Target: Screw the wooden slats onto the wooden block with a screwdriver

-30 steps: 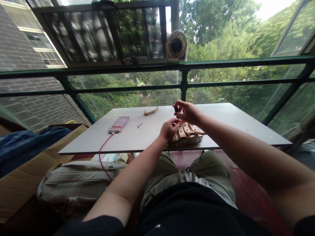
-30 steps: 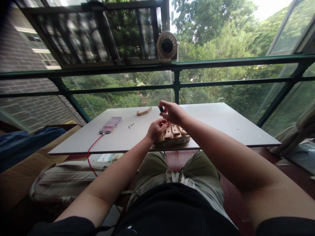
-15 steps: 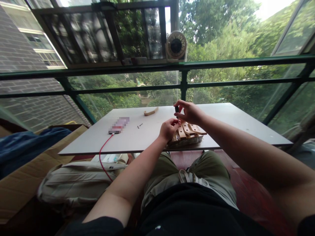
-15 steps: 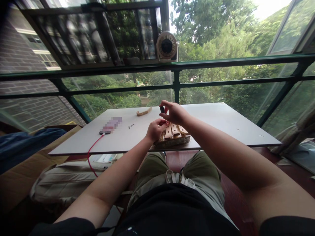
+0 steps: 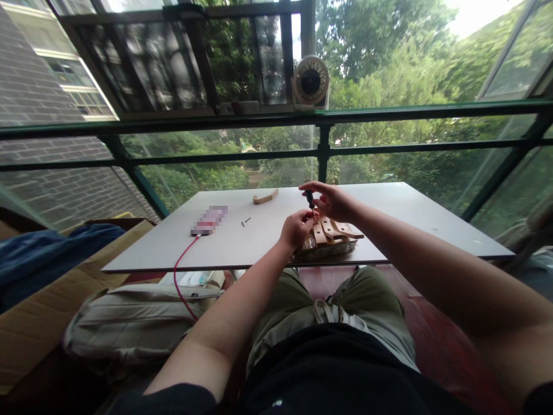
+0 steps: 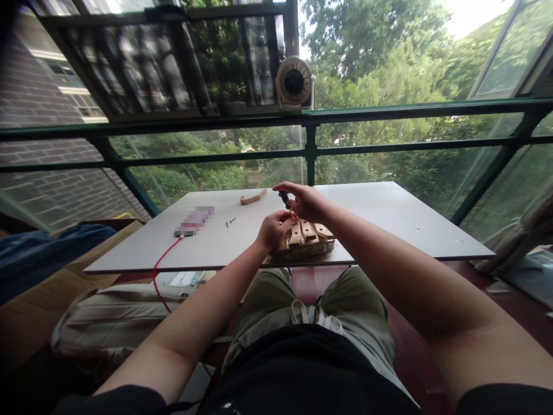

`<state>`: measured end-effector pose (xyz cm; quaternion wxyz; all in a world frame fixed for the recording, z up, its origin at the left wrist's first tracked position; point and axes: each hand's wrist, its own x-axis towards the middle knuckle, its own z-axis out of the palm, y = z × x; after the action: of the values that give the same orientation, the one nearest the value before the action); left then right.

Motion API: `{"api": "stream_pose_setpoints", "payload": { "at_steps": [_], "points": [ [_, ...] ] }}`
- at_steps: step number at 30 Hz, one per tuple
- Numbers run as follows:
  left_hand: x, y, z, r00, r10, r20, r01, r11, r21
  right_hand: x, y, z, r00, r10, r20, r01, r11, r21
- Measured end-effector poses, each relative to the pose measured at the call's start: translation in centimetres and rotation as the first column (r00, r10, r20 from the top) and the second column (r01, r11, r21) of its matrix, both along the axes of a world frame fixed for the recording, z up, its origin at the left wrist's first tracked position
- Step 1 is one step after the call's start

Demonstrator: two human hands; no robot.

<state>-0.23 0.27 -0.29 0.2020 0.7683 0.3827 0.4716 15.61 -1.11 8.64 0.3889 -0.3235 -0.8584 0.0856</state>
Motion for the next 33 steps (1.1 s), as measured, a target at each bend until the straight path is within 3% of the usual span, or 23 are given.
{"api": "stream_pose_setpoints", "payload": {
  "at_steps": [3,11,33],
  "points": [
    [0.0,0.1,0.0,1.000,-0.002,-0.008,0.002,1.000,0.002,-0.1,0.2,0.0,1.000,0.023,-0.016,-0.023,1.000,-0.021],
    [0.1,-0.2,0.1,1.000,-0.003,-0.025,0.003,1.000,0.002,-0.2,0.6,-0.2,0.997,-0.068,-0.029,0.068,0.998,0.005],
    [0.2,-0.5,0.3,0.999,0.047,-0.002,-0.047,0.999,-0.003,-0.9,0.3,0.9,0.971,-0.230,0.066,0.215,0.960,0.180]
  ]
}}
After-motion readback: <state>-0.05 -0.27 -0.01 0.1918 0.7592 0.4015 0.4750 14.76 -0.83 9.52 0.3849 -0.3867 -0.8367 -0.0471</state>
